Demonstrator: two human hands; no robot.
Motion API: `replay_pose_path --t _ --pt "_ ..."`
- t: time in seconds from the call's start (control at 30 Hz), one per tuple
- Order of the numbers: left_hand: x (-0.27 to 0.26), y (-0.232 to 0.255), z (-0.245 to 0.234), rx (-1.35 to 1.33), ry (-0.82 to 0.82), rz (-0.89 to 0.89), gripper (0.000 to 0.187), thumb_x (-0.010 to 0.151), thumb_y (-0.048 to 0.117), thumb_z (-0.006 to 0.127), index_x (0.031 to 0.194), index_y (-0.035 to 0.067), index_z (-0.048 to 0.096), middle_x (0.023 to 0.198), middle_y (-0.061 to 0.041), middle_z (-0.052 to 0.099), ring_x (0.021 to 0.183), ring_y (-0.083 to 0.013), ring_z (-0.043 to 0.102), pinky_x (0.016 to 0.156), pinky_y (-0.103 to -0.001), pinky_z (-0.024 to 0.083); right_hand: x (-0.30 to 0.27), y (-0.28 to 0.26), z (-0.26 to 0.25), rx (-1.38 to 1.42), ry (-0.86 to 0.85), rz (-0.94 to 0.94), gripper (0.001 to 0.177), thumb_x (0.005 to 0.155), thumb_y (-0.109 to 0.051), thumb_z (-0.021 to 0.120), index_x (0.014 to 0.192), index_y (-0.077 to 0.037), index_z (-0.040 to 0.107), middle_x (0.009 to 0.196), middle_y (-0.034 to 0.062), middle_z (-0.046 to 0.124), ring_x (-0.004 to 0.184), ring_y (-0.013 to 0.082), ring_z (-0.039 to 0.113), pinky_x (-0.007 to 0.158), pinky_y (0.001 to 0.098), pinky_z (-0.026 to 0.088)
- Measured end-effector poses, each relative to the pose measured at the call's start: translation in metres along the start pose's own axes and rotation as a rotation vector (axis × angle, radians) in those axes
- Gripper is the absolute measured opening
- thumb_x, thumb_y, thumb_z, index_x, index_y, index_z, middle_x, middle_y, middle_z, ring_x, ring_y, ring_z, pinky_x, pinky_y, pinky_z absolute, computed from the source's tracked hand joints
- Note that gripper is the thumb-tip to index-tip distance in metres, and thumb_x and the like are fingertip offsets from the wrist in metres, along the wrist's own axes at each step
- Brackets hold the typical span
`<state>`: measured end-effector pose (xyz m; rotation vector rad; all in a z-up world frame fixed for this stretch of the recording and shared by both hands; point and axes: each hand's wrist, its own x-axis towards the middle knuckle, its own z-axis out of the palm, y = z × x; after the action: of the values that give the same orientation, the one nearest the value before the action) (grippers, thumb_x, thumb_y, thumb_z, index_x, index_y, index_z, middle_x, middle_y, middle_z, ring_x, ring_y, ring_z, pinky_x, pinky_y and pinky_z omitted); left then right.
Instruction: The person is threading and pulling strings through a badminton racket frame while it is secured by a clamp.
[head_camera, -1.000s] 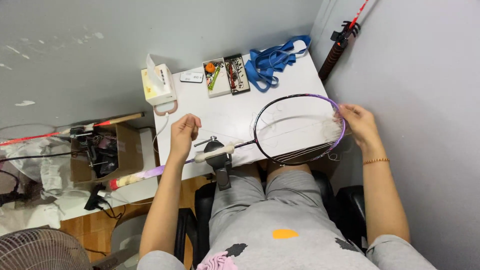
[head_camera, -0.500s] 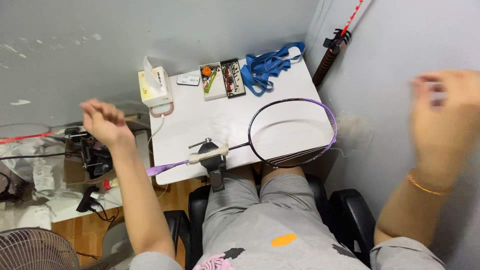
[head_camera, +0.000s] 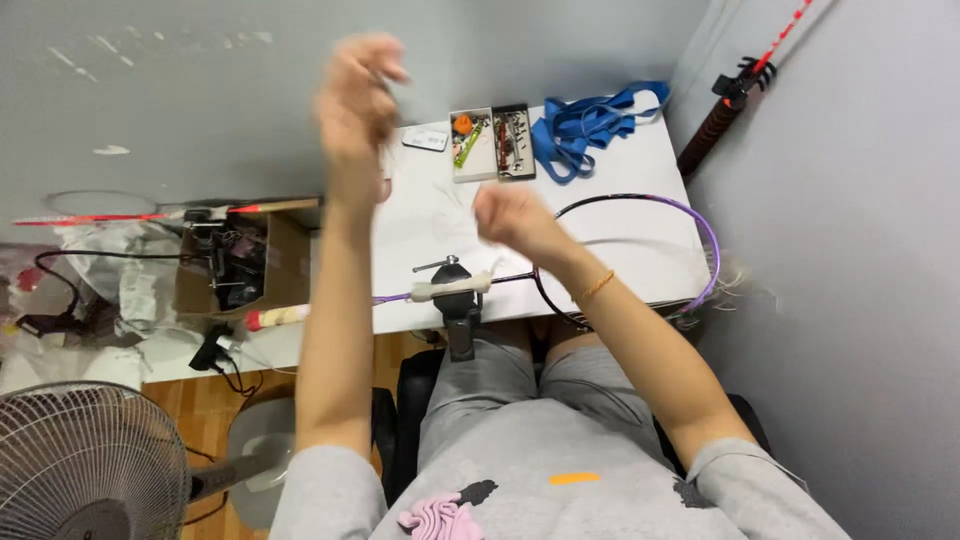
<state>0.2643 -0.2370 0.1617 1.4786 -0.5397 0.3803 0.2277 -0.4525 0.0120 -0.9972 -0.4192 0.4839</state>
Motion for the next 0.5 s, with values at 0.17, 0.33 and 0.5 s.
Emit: replay_pose_path --t 0.17,0.33,0.5 --pt "-0.133 -0.103 0.037 -0.044 -0.208 -0.443 0.039 0.101 0.015 0.051 0.136 0.005 0.062 0.100 0.002 0.050 0.071 -0.0052 0.041 0.069 -0.022 0.043 0.032 -0.119 0.042 0.314 -0.033 -0.276 0.016 0.105 -0.013 0.049 0.089 -0.011 0.054 0.070 -0.0028 0.039 0.061 0.0094 0.039 0.058 0.0245 0.035" --pt "-0.181 -0.105 0.079 0.113 -0.575 -0.634 0.043 0.093 0.007 0.067 0.135 0.008 0.057 0.094 -0.002 0.067 0.066 -0.0117 0.044 0.062 -0.026 0.042 0.029 -0.094 0.022 0.147 -0.101 -0.363 0.016 0.109 -0.021 0.056 0.098 -0.010 0.059 0.069 -0.0058 0.043 0.059 0.0054 0.036 0.057 0.0223 0.031" --pt "-0.164 -0.195 -0.016 -0.130 0.198 -0.577 0.018 0.100 0.012 0.048 0.087 0.013 0.061 0.070 0.006 0.050 0.063 -0.0063 0.045 0.055 -0.024 0.035 -0.013 -0.066 0.001 -0.546 0.201 -0.165 0.033 0.104 -0.024 0.061 0.130 -0.006 0.060 0.119 0.0046 0.064 0.073 0.0050 0.056 0.061 0.0208 0.047"
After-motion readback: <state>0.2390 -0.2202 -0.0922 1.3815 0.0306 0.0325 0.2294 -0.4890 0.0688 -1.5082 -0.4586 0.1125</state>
